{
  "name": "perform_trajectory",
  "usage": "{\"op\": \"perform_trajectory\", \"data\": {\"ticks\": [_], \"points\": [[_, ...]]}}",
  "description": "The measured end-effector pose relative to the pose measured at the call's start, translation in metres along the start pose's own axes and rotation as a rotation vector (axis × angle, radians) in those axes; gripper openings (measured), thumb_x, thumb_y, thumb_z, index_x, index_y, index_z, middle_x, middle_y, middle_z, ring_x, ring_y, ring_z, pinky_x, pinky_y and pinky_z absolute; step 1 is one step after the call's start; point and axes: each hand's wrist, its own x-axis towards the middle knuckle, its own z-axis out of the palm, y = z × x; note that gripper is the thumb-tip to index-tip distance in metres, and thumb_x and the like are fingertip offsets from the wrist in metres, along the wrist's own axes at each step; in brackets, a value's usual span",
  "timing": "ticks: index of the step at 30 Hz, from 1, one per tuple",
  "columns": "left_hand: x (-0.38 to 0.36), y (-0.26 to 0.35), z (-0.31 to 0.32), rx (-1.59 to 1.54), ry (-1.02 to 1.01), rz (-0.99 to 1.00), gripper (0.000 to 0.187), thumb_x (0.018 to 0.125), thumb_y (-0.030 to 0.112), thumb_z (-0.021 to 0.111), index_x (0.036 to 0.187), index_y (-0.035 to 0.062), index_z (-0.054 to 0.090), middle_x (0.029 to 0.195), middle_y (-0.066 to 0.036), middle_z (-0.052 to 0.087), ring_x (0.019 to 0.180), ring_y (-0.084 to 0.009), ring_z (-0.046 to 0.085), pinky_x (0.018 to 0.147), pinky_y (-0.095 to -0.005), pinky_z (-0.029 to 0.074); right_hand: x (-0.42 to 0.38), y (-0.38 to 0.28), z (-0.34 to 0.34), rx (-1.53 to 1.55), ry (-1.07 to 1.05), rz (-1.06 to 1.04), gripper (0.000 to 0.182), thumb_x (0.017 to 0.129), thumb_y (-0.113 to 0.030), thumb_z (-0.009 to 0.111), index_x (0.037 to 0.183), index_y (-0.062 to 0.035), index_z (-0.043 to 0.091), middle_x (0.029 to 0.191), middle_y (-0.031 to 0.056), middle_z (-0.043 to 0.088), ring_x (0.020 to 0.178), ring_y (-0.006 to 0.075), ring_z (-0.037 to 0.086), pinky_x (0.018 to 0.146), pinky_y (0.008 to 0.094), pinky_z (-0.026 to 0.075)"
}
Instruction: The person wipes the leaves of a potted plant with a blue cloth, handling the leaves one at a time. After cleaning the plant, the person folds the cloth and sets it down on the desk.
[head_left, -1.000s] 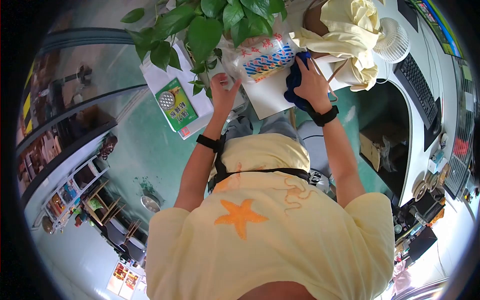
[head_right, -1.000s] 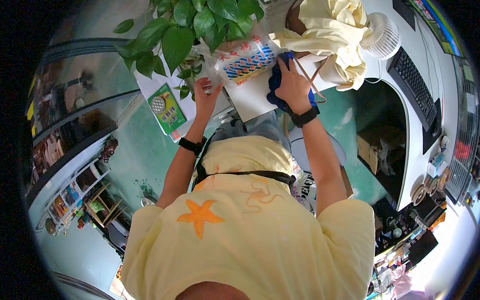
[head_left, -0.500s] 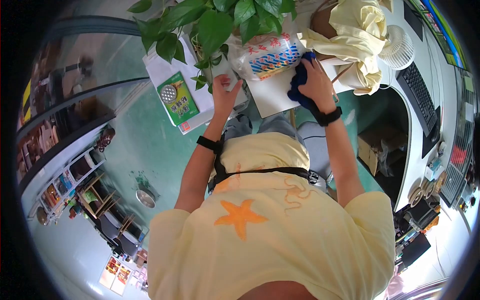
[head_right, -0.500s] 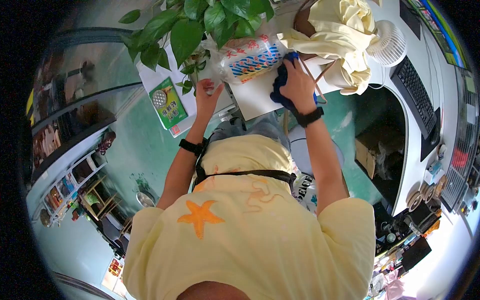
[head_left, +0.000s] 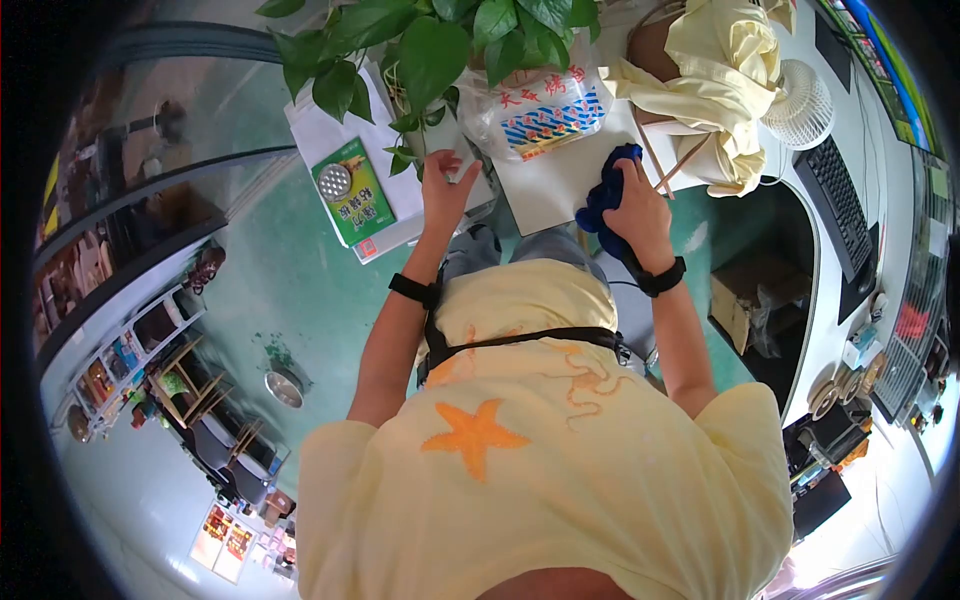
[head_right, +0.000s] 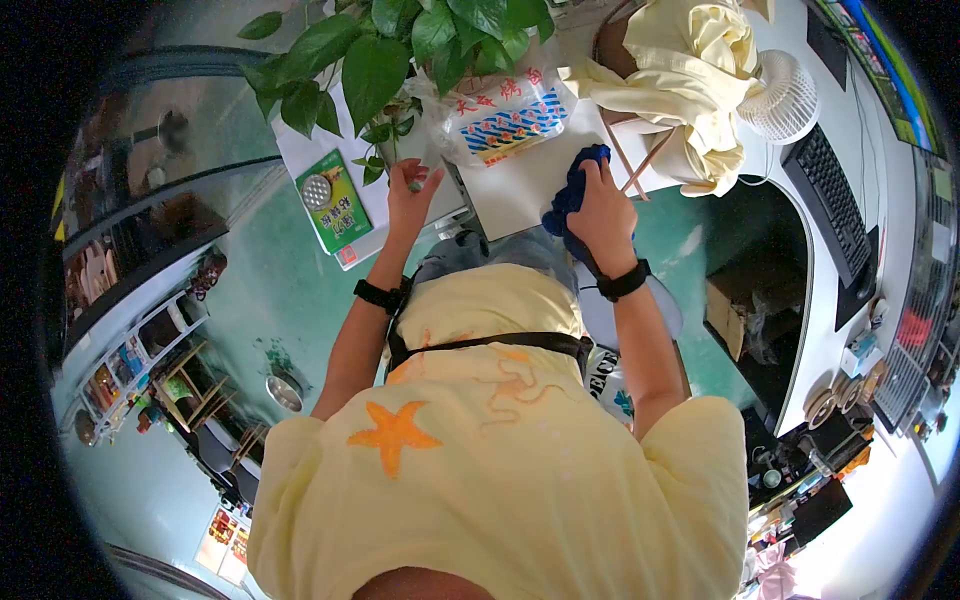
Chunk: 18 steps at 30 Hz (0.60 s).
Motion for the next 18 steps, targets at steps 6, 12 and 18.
{"op": "perform_trajectory", "data": {"ticks": [6,12,18], "points": [[0.0,-0.002,0.002,0.006,-0.004,0.023,0.049,0.07,0.022,0.076,0.102,-0.0005,0.047,0.087,-0.01,0.057,0.079,-0.0182,0.054,0.069,-0.0299,0.046,0.056,-0.003,-0.007,-0.006,0.124,-0.172,0.049,0.057,-0.008,0.062,0.103,-0.0118,0.046,0.111,0.012,0.054,0.08,0.0354,0.06,0.063,0.0425,0.051],[0.001,0.001,0.003,0.003,-0.053,-0.014,0.048,0.072,0.024,0.075,0.103,-0.0006,0.048,0.088,-0.01,0.058,0.08,-0.0174,0.055,0.067,-0.0295,0.046,0.031,0.007,-0.01,0.021,0.046,-0.189,0.052,0.057,-0.009,0.063,0.106,-0.0143,0.048,0.12,0.0097,0.052,0.082,0.0342,0.061,0.068,0.0407,0.051],[0.003,0.002,0.006,0.006,-0.072,-0.012,0.044,0.073,0.024,0.073,0.101,0.0004,0.05,0.087,-0.009,0.06,0.079,-0.0163,0.058,0.063,-0.0284,0.047,0.003,0.008,-0.015,0.1,-0.133,-0.294,0.041,0.059,-0.009,0.06,0.099,-0.016,0.053,0.124,0.006,0.051,0.085,0.0325,0.06,0.068,0.0403,0.05]]}}
